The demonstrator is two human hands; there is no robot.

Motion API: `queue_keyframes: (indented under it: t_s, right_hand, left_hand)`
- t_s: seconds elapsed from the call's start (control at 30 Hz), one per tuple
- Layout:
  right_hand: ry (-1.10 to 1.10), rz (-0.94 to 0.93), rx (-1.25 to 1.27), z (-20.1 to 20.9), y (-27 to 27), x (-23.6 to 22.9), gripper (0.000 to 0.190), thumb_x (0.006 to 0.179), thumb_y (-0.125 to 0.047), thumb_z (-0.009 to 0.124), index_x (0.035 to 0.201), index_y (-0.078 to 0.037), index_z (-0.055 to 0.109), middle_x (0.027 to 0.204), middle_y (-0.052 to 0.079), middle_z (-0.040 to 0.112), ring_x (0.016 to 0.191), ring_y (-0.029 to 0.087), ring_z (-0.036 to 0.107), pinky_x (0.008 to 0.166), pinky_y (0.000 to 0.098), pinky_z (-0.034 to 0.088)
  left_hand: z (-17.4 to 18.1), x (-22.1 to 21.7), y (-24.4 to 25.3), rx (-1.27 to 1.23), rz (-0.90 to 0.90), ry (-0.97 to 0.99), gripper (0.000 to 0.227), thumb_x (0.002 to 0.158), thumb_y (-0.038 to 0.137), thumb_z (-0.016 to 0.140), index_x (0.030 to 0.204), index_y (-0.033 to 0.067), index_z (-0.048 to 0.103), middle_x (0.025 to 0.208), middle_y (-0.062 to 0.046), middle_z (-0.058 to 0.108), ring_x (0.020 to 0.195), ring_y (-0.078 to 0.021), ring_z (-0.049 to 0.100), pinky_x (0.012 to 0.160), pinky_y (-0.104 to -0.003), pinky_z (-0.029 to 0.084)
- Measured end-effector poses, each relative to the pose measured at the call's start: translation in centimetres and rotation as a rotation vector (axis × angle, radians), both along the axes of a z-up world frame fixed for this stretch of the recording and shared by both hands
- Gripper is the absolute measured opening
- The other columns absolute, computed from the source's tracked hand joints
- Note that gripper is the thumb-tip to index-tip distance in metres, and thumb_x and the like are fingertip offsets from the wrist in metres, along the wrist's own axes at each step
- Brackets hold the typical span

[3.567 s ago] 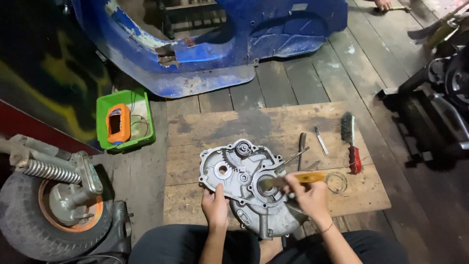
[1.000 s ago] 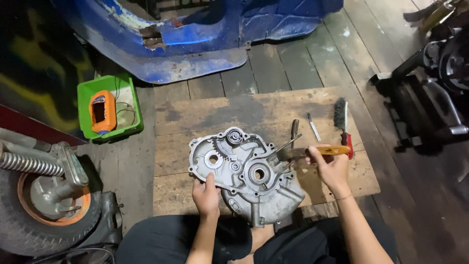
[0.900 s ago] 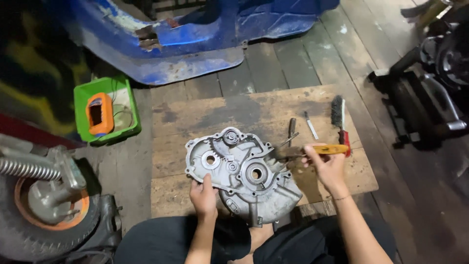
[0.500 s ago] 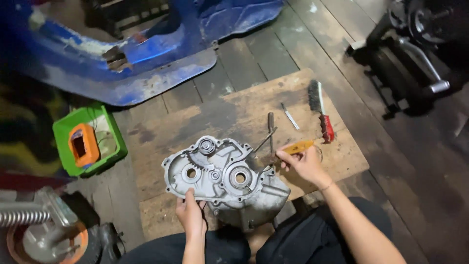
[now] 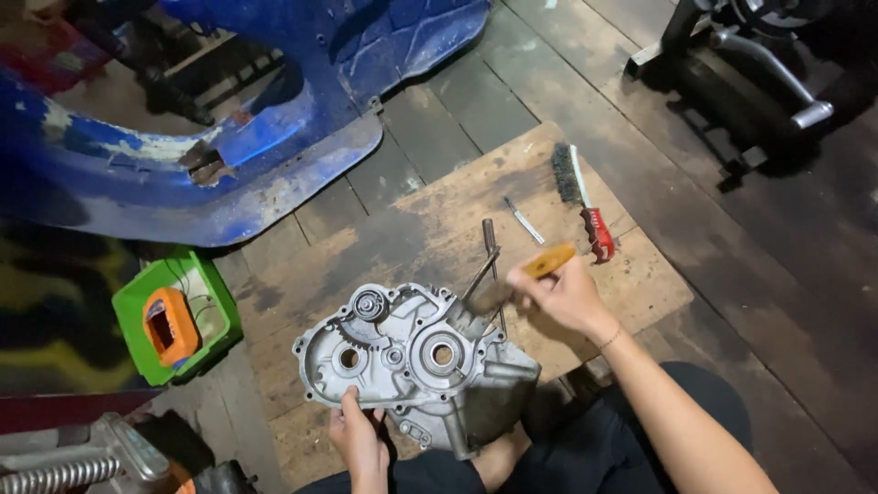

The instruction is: The person cleans a silver mechanical housing, likely a motorcycle engine case, using a wire brush and a paintbrush. They scrub the internal gears and surfaces, then use the paintbrush to remove debris from the crevices.

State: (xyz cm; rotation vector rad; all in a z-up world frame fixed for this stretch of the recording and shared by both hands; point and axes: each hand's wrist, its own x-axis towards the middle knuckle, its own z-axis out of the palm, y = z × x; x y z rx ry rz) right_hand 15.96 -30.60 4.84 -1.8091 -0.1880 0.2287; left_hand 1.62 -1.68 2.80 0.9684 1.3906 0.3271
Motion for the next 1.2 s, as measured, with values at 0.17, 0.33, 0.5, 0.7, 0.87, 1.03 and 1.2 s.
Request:
queue_keyframes:
  t_s: [0.17,0.33,0.5,0.7,0.87,1.03,1.2]
  right_hand:
    - [0.044,-0.005,-0.117,-2.3,0.1,-0.8,0.023,0.093,-0.029,0.07,0.103,-0.011,0.08,0.066,0.002,0.076,0.051,0.009,0.069,0.049,0.0206,0.058]
    - [-0.066,-0.183,-0.047,0.4,0.1,-2.2,0.021,0.092,-0.016,0.073,0.103,0.0,0.078,0.068,0.012,0.076,0.046,0.015,0.067,0.04,0.0215,0.057]
    - [0.062,-0.054,-0.178,-1.1,1.8,-2.8,0.017,0.091,-0.027,0.073,0.097,-0.015,0.083,0.073,0.001,0.079,0.051,0.008,0.057,0.047,0.0204,0.042]
    - [-0.022,-0.521,0.078,3.9,-2.6,-1.8,0.023,0.093,-0.017,0.071,0.111,-0.005,0.075,0.104,0.013,0.078,0.086,0.022,0.078,0.079,0.0283,0.065]
    - [-0.174,-0.526,0.043,0.7,-4.6,-1.8,0.022,0.092,-0.015,0.074,0.112,-0.006,0.076,0.1,0.012,0.078,0.087,0.018,0.077,0.079,0.026,0.063]
    - [-0.279,-0.344,-0.229,-1.4,-4.2,-1.9,0.029,0.092,-0.021,0.07,0.117,-0.007,0.076,0.119,0.009,0.076,0.113,0.023,0.071,0.099,0.0368,0.058]
    - [0.122,-0.057,-0.134,-2.0,-5.7,-1.9,0.067,0.073,-0.019,0.083,0.138,-0.015,0.065,0.151,0.004,0.059,0.132,0.017,0.058,0.112,0.033,0.045]
  left_hand:
    - [-3.2,-0.7,0.9,0.031,-0.014,-0.011,0.022,0.098,0.021,0.061,0.112,0.0047,0.062,0.109,-0.01,0.068,0.101,-0.0231,0.067,0.089,-0.041,0.054]
    - [-1.1,-0.4,0.8,-0.009,-0.031,-0.012,0.03,0.099,0.021,0.057,0.124,0.0045,0.061,0.119,-0.011,0.067,0.11,-0.0241,0.064,0.097,-0.045,0.053]
    - [-0.6,-0.6,0.7,-0.02,-0.029,-0.04,0.033,0.097,0.018,0.057,0.127,0.0021,0.06,0.122,-0.015,0.067,0.115,-0.0279,0.064,0.102,-0.049,0.054]
    - [-1.2,-0.5,0.7,0.004,-0.029,-0.001,0.037,0.097,0.022,0.061,0.13,0.0058,0.064,0.12,-0.009,0.069,0.107,-0.0243,0.067,0.092,-0.042,0.056]
    - [-5.9,-1.4,1.9,0.004,-0.026,-0.129,0.033,0.095,0.021,0.062,0.125,0.0076,0.067,0.111,-0.01,0.071,0.099,-0.0219,0.067,0.08,-0.041,0.059]
    - [-2.4,-0.5,1.1,-0.017,-0.04,0.027,0.04,0.096,0.024,0.061,0.132,0.0074,0.063,0.119,-0.009,0.069,0.107,-0.0237,0.065,0.09,-0.041,0.056]
    - [-0.4,-0.5,0.9,-0.04,-0.06,-0.013,0.043,0.096,0.02,0.058,0.138,0.0095,0.063,0.12,-0.008,0.07,0.107,-0.0227,0.067,0.088,-0.042,0.057]
